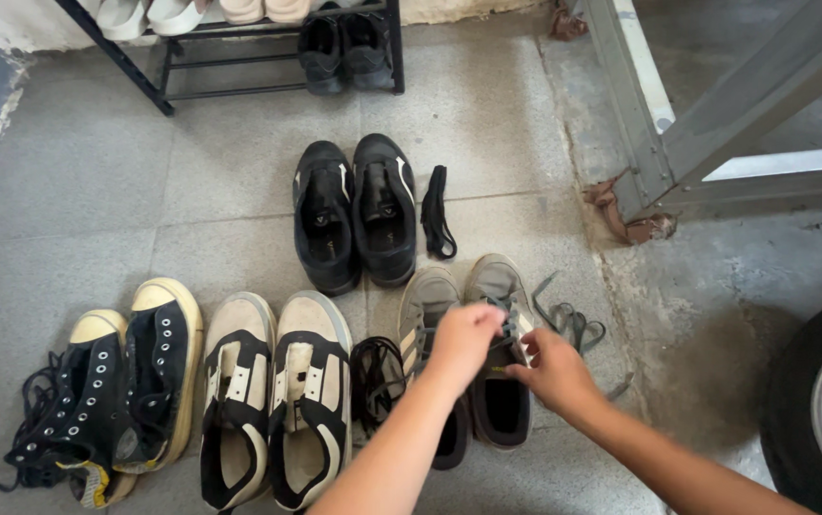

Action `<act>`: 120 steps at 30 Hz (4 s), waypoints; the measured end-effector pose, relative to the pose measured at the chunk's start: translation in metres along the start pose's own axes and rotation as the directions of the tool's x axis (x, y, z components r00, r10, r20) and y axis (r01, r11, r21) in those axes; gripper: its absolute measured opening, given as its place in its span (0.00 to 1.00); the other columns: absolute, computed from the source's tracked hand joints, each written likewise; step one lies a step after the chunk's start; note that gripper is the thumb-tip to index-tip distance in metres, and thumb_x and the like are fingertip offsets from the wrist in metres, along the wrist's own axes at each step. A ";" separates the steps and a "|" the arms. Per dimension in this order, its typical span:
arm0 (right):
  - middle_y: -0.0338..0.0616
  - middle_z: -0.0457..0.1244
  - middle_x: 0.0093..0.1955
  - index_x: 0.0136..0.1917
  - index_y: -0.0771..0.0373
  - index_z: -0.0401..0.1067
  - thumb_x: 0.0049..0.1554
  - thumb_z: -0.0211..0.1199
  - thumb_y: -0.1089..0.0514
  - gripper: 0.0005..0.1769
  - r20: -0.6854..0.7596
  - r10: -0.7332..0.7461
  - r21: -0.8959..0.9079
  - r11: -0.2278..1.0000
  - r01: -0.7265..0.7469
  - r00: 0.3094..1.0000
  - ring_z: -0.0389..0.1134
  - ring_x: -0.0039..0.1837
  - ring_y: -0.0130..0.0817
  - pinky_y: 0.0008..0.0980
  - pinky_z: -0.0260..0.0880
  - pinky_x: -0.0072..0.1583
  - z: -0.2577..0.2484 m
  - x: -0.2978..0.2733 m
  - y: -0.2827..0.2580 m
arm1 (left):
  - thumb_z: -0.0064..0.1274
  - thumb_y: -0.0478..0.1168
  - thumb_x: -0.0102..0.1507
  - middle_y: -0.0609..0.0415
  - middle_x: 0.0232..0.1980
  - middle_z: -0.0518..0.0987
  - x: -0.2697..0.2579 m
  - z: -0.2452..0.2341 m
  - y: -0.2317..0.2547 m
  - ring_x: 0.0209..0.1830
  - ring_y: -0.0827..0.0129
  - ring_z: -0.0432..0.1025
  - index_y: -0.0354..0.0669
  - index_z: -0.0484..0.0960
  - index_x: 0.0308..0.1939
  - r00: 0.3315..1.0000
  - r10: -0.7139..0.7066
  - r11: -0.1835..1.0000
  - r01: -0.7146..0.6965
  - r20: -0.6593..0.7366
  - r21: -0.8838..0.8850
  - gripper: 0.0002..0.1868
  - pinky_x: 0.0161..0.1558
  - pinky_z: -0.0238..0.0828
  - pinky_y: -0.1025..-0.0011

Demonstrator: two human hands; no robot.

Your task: The person removes laces from several pairs of shoes on the floor and then re-laces them. They handle multiple pairs, including black sneakers, white sneakers, and grey sneakers, tying the laces after threading them through the eyelets.

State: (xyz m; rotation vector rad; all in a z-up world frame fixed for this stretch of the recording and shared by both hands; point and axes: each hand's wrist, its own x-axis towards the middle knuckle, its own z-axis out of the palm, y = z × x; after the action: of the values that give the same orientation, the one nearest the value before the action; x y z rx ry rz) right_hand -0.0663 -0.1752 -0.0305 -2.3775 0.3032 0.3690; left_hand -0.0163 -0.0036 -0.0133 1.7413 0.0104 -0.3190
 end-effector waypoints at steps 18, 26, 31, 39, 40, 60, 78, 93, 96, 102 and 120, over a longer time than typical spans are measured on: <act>0.46 0.72 0.50 0.60 0.70 0.77 0.52 0.66 0.67 0.21 0.337 0.196 0.647 0.663 -0.378 0.921 0.71 0.48 0.31 0.30 0.71 0.52 0.001 0.027 0.072 | 0.58 0.43 0.59 0.51 0.39 0.80 -0.031 0.044 -0.003 0.41 0.53 0.77 0.48 0.87 0.31 0.992 0.075 0.812 -0.003 -0.099 0.583 0.06 0.40 0.73 0.56; 0.47 0.73 0.52 0.59 0.71 0.77 0.52 0.67 0.67 0.21 0.337 0.170 0.678 0.638 -0.364 0.926 0.73 0.51 0.33 0.31 0.73 0.55 0.002 0.023 0.070 | 0.57 0.42 0.60 0.48 0.40 0.80 -0.032 0.049 -0.005 0.39 0.51 0.77 0.44 0.85 0.29 0.994 0.061 0.774 0.008 -0.088 0.633 0.08 0.41 0.73 0.54; 0.47 0.73 0.52 0.60 0.71 0.77 0.52 0.67 0.67 0.21 0.337 0.150 0.689 0.633 -0.352 0.930 0.73 0.51 0.32 0.31 0.72 0.54 0.001 0.022 0.071 | 0.56 0.44 0.62 0.48 0.41 0.80 -0.032 0.053 -0.007 0.39 0.50 0.77 0.45 0.86 0.32 0.993 0.035 0.778 0.044 -0.114 0.627 0.09 0.41 0.73 0.54; 0.48 0.73 0.52 0.60 0.72 0.77 0.52 0.67 0.67 0.21 0.329 0.166 0.684 0.637 -0.355 0.930 0.73 0.51 0.33 0.31 0.72 0.54 0.001 0.020 0.068 | 0.56 0.44 0.61 0.49 0.41 0.80 -0.031 0.055 -0.008 0.41 0.50 0.76 0.46 0.87 0.33 0.991 0.036 0.804 0.050 -0.132 0.593 0.08 0.42 0.73 0.54; 0.48 0.73 0.52 0.60 0.71 0.77 0.52 0.67 0.66 0.21 0.330 0.164 0.685 0.636 -0.356 0.930 0.72 0.50 0.33 0.31 0.72 0.54 0.001 0.019 0.068 | 0.56 0.44 0.61 0.49 0.41 0.80 -0.032 0.056 -0.008 0.41 0.50 0.76 0.46 0.87 0.33 0.993 0.029 0.806 0.044 -0.114 0.590 0.08 0.42 0.73 0.54; 0.45 0.65 0.45 0.56 0.64 0.63 0.68 0.51 0.62 0.05 -0.229 -0.244 0.844 0.432 0.317 0.942 0.67 0.43 0.30 0.31 0.72 0.47 -0.119 0.002 -0.058 | 0.62 0.40 0.55 0.50 0.45 0.79 -0.019 0.029 0.036 0.49 0.50 0.71 0.45 0.88 0.36 0.936 0.300 0.753 -0.352 0.186 0.556 0.08 0.48 0.67 0.55; 0.49 0.71 0.45 0.49 0.62 0.80 0.55 0.63 0.62 0.09 -0.120 -0.363 -0.030 0.932 0.362 0.924 0.73 0.45 0.40 0.36 0.72 0.48 -0.138 0.022 -0.053 | 0.63 0.40 0.59 0.40 0.47 0.82 -0.011 -0.006 0.054 0.50 0.49 0.77 0.38 0.83 0.45 0.984 -0.165 0.818 0.172 -0.062 0.548 0.14 0.52 0.74 0.58; 0.49 0.69 0.47 0.50 0.59 0.75 0.56 0.56 0.62 0.10 -0.017 -0.336 -0.683 0.692 0.235 0.942 0.72 0.50 0.50 0.46 0.73 0.51 -0.101 0.024 -0.043 | 0.67 0.36 0.53 0.40 0.43 0.84 -0.012 -0.016 -0.048 0.45 0.50 0.79 0.41 0.90 0.42 0.960 -0.280 0.835 0.257 -0.027 0.486 0.14 0.49 0.75 0.60; 0.48 0.69 0.45 0.43 0.56 0.79 0.51 0.60 0.61 0.09 0.032 -0.460 -0.422 0.798 0.429 0.887 0.71 0.49 0.50 0.46 0.72 0.50 -0.059 0.023 -0.035 | 0.64 0.34 0.55 0.41 0.39 0.85 -0.013 -0.017 -0.048 0.36 0.55 0.81 0.41 0.88 0.43 0.929 -0.370 0.852 0.345 -0.014 0.395 0.12 0.43 0.77 0.61; 0.48 0.69 0.42 0.40 0.60 0.79 0.45 0.68 0.61 0.06 0.112 -0.515 -0.024 0.853 0.521 0.850 0.71 0.48 0.49 0.43 0.71 0.51 -0.003 0.007 -0.040 | 0.62 0.29 0.57 0.45 0.35 0.85 -0.013 -0.022 -0.049 0.29 0.65 0.80 0.37 0.88 0.45 0.887 -0.460 0.870 0.446 0.022 0.210 0.12 0.35 0.78 0.67; 0.46 0.68 0.39 0.43 0.63 0.77 0.38 0.77 0.64 0.18 0.105 -0.519 0.099 0.854 0.511 0.848 0.71 0.43 0.40 0.36 0.71 0.47 -0.011 0.026 -0.043 | 0.54 0.31 0.59 0.38 0.39 0.81 -0.027 -0.022 -0.020 0.40 0.45 0.76 0.39 0.83 0.35 0.998 -0.022 0.841 0.054 -0.066 0.539 0.03 0.43 0.72 0.54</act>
State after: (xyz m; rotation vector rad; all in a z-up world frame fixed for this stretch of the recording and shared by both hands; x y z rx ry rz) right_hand -0.0262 -0.1547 -0.0056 -2.2439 -0.3804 0.2462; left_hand -0.0413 0.0264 -0.0230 2.3186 -0.0041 -0.3192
